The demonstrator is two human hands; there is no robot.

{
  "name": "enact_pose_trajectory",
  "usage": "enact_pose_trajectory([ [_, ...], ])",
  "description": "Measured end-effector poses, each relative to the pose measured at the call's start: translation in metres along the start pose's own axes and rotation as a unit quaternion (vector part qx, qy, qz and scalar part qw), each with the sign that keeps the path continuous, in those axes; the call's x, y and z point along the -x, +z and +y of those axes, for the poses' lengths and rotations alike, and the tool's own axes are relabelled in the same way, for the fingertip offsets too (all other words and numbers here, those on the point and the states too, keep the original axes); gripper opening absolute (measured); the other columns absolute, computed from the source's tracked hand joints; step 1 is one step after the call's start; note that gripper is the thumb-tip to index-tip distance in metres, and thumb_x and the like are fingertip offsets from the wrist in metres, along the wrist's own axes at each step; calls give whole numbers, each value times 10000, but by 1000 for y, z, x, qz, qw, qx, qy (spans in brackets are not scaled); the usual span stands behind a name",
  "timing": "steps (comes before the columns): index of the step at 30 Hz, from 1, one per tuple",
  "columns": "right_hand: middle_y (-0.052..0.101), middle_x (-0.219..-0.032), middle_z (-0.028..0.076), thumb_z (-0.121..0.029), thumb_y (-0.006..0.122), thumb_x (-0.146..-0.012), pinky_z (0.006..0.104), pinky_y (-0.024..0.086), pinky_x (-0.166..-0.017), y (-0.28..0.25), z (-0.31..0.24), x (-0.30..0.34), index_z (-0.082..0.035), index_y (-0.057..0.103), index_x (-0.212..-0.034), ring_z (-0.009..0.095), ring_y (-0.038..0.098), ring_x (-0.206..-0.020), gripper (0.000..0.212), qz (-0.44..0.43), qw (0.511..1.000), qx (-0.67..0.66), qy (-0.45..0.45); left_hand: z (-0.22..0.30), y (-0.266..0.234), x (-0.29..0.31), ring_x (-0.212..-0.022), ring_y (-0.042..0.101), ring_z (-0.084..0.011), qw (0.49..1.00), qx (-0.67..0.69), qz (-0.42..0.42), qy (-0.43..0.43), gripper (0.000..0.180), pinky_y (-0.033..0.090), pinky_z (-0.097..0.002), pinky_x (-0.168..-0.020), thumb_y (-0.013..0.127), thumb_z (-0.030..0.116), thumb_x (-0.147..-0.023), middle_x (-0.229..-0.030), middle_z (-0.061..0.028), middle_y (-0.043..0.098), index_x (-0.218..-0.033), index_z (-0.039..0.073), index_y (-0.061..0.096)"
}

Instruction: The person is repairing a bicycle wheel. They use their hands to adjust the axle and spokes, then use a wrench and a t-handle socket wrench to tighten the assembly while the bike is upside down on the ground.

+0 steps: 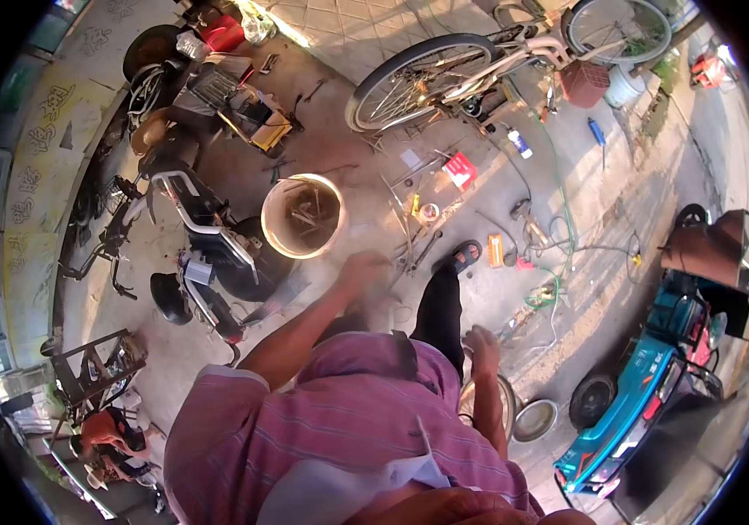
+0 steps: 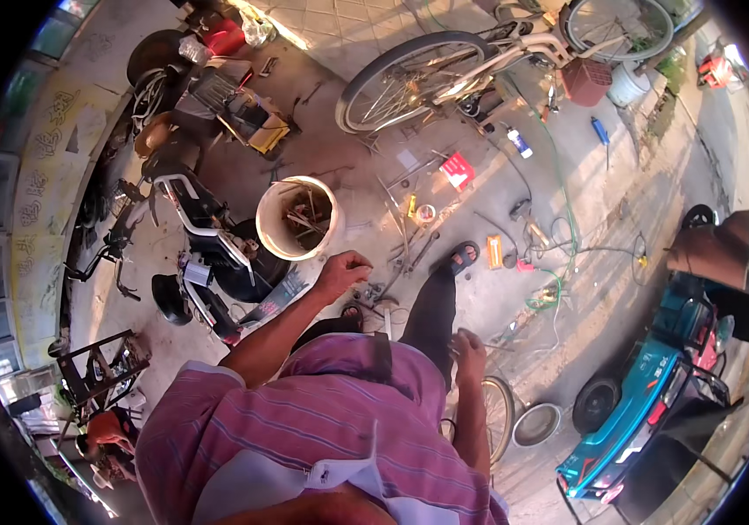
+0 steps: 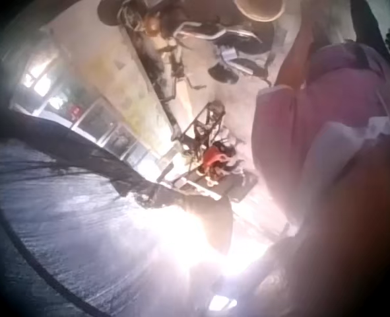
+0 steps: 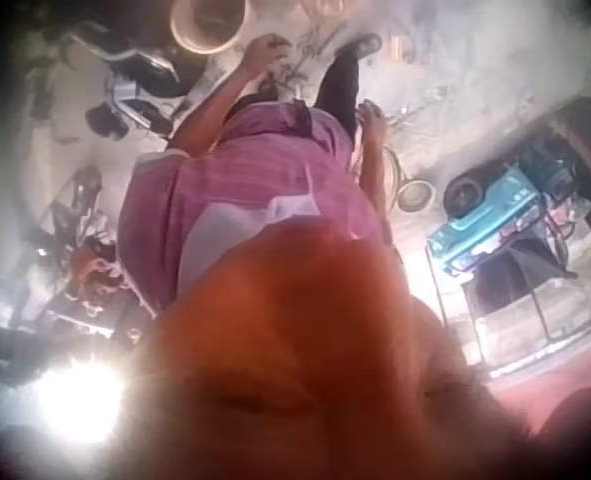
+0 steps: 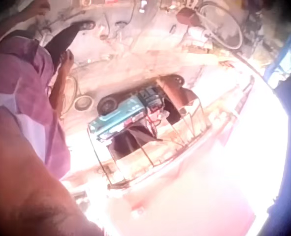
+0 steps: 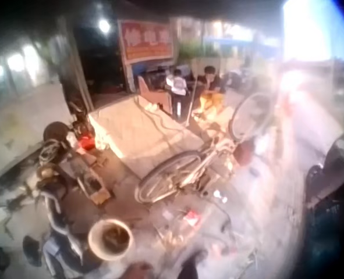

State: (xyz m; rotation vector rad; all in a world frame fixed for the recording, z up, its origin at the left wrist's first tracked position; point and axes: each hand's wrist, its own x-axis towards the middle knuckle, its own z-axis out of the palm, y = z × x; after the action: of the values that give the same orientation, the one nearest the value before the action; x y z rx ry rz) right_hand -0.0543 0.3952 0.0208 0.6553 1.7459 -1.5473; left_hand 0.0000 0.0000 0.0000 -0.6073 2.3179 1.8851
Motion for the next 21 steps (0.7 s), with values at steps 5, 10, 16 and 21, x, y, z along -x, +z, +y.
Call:
enact_pose_trajectory([
  [5,704,-905,34,-276,676,-987,252,517,-750,78,-202,-123,11,709,-1146,103,648,-816,329,-198,976,27,-90,121,44,-129,-879,669,-114,993,69,24,-94,156,546,-280,-813,733,86,-913,-946,-35,709,-1049,15,703],
  [10,723,-918,42,-280,639,-1018,264,512,-754,96,-341,-205,-4,711,-1111,106,649,-832,300,-320,944,58,-63,205,99,-251,-893,670,-144,995,52,89,16,118,550,-294,-793,719,52,-903,-990,-57,676,-1014,25,690],
  [16,709,-934,29,-288,642,-1024,274,496,-765,95,-405,-260,-91,693,-1041,117,665,-848,204,-396,918,7,21,256,88,-320,-954,650,-152,995,10,80,51,166,547,-301,-798,716,-2,-874,-1053,-62,643,-1031,40,684],
  [21,716,-907,18,-240,680,-998,256,476,-740,108,-438,-317,-66,699,-1069,103,657,-821,189,-352,935,-37,-5,271,36,-392,-917,675,-160,982,-79,112,132,194,546,-286,-796,713,25,-910,-1103,-77,648,-1102,46,702],
])
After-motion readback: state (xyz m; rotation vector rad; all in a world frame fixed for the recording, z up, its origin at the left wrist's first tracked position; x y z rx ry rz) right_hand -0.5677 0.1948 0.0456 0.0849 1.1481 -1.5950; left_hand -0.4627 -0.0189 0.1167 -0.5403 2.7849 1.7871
